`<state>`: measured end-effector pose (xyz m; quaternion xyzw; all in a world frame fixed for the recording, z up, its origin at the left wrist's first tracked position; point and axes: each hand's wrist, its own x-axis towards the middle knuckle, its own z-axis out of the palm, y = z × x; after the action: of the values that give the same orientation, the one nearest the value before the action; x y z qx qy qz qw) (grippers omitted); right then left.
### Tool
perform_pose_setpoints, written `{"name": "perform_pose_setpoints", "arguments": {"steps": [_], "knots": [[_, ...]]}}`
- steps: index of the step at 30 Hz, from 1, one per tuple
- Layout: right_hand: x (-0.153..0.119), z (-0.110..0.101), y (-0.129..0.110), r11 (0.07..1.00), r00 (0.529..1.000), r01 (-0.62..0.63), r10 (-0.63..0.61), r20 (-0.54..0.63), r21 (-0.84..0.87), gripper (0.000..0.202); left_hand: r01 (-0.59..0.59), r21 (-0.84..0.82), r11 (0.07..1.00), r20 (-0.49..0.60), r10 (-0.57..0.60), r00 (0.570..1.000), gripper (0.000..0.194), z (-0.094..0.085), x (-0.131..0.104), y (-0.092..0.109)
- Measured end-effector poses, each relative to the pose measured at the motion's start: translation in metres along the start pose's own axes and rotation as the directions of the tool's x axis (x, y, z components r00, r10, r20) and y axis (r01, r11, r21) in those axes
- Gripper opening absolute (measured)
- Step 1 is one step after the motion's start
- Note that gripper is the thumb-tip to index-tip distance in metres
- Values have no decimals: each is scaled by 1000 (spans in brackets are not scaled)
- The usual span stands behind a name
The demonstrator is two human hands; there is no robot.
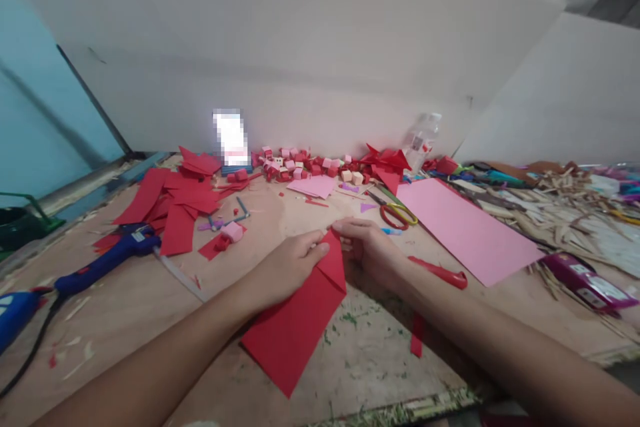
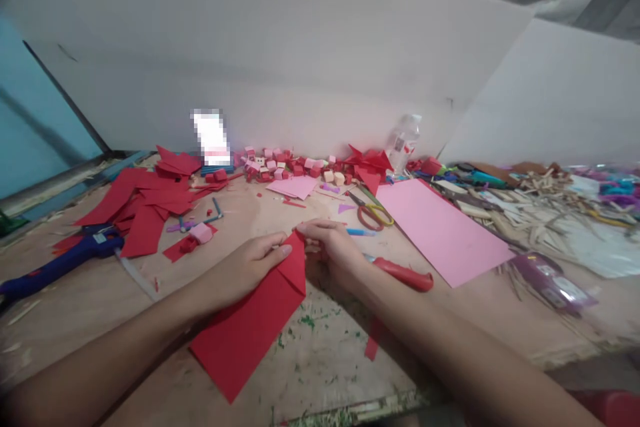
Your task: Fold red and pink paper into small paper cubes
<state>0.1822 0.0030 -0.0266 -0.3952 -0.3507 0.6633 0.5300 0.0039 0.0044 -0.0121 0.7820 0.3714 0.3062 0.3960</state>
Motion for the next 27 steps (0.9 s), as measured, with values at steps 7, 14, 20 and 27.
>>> {"name": "perform_pose_setpoints", "arguments": {"steps": [7, 14, 20, 27], "knots": [[0, 1, 2, 999, 1000, -17, 18, -24, 33, 20, 24, 41, 999, 10, -24, 1000, 28, -1, 0, -1], [-2, 6, -3, 998, 996, -4, 10, -90, 68, 17, 33, 72, 997, 1, -33, 999, 27, -1, -1, -3], [0, -3, -10, 992, 995, 84, -88, -43, -95, 17, 37, 74, 997, -12, -36, 999, 30, -6, -1, 2], [-10, 5, 0, 941, 984, 79, -21, 176, -329, 36, 49, -7, 999, -236, -49, 971, 30, -14, 4, 1]]}}
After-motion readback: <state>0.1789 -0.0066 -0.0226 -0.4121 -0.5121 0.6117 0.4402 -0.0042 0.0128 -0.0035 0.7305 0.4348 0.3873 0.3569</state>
